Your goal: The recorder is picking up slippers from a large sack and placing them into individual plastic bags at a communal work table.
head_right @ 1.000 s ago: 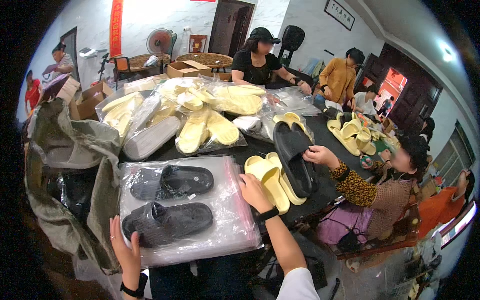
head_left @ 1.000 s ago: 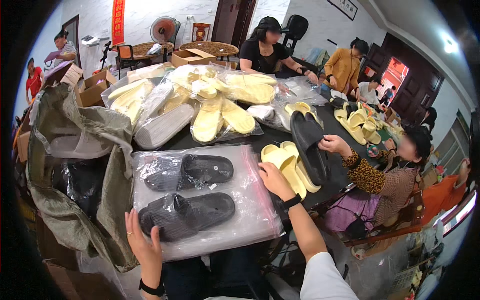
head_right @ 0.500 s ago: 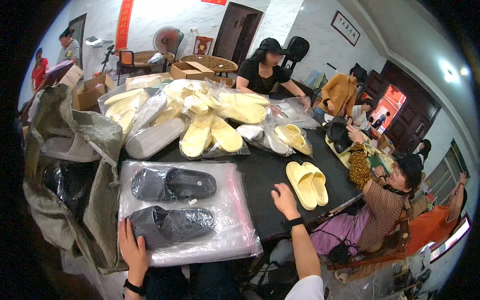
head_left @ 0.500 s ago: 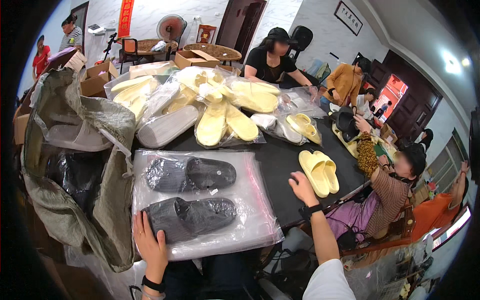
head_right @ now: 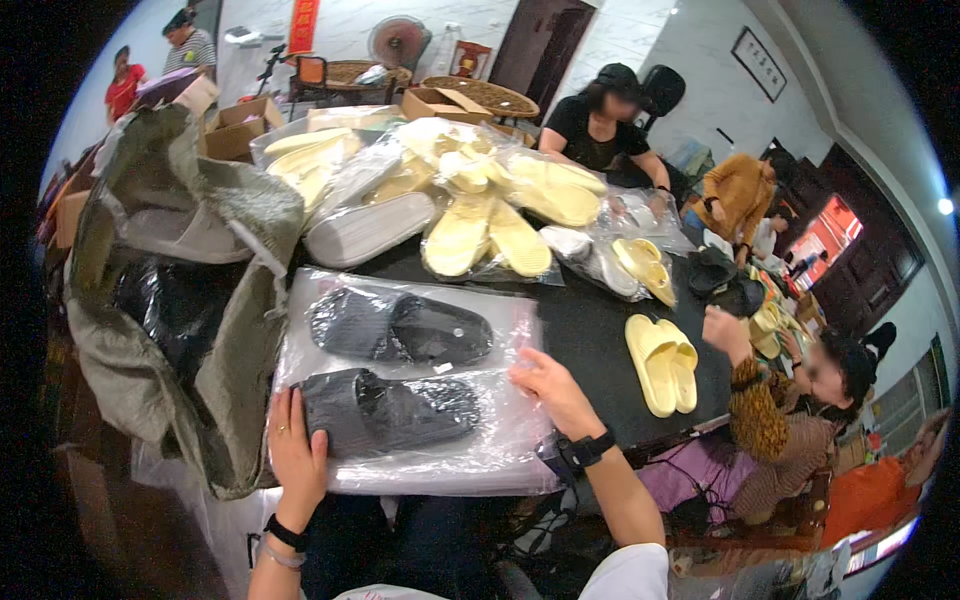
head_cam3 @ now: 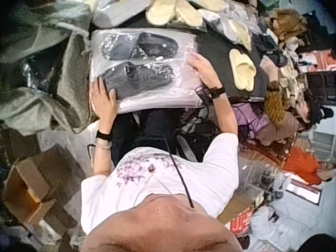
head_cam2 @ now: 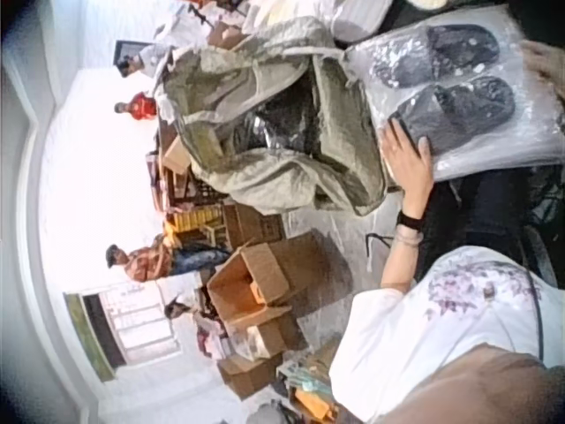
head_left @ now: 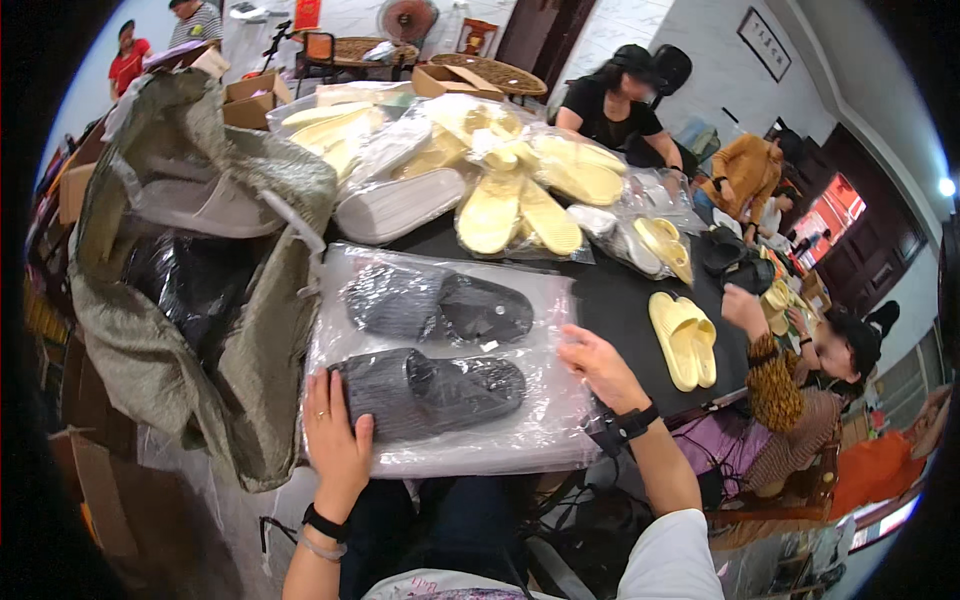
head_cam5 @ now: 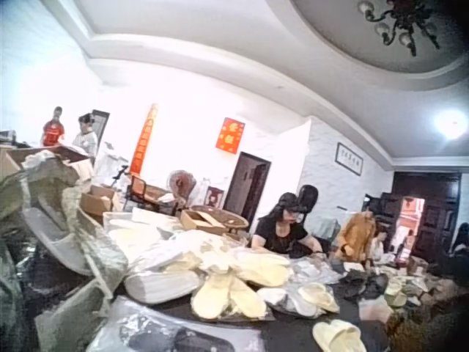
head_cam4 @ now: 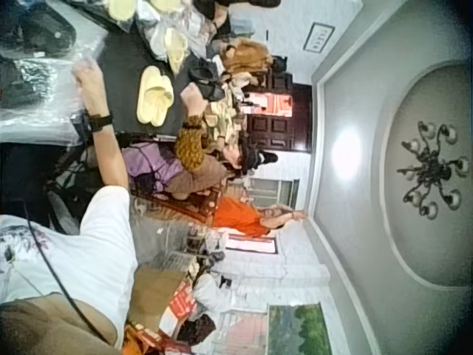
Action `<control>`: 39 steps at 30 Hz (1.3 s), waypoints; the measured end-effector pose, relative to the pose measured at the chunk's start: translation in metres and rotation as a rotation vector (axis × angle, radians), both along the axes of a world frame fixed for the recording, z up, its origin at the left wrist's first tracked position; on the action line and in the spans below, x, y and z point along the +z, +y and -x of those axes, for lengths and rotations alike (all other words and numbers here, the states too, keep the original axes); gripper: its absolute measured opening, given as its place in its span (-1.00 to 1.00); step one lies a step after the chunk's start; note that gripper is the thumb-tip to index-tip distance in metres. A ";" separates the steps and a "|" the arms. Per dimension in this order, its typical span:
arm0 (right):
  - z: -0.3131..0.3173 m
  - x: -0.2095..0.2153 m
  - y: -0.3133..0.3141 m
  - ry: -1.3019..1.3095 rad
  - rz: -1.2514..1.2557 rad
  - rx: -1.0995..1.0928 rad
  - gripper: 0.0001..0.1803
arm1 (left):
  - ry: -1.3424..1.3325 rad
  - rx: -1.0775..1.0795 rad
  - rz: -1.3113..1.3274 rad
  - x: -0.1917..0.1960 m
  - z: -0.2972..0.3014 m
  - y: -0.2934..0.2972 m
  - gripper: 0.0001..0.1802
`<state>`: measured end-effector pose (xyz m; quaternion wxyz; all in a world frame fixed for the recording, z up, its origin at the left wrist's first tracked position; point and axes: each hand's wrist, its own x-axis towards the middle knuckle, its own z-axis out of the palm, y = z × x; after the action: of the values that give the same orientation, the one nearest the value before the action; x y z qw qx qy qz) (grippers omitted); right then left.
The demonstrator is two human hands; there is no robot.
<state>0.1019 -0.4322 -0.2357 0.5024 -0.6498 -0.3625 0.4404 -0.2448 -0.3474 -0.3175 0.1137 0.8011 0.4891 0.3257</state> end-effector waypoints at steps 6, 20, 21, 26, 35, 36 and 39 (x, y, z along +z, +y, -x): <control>0.010 0.003 -0.001 -1.194 0.056 0.127 -0.39 | 0.001 0.013 -0.005 -0.003 0.006 -0.002 -0.31; 0.015 0.024 0.008 -0.619 0.362 0.536 -0.49 | 0.009 0.028 -0.045 -0.005 0.004 0.000 -0.31; 0.015 0.020 0.007 -0.620 0.365 0.535 -0.49 | 0.006 0.027 -0.043 -0.005 0.004 0.000 -0.31; 0.014 0.022 0.008 0.383 -0.009 0.722 -0.16 | 0.009 0.018 -0.028 -0.005 0.004 0.000 -0.31; -0.026 -0.019 0.032 1.100 -0.292 0.471 -0.53 | -0.013 0.012 -0.019 -0.004 0.003 0.000 -0.32; -0.026 -0.022 0.035 0.675 -0.238 0.520 -0.66 | -0.011 0.023 -0.021 -0.004 0.003 -0.001 -0.32; 0.004 -0.012 0.055 0.026 -0.127 0.641 -0.76 | -0.002 0.031 -0.029 -0.006 0.006 0.000 -0.32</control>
<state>0.0981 -0.3775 -0.2472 0.3822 -0.4641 -0.5690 0.5611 -0.2507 -0.3473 -0.3239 0.0978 0.7947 0.4964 0.3353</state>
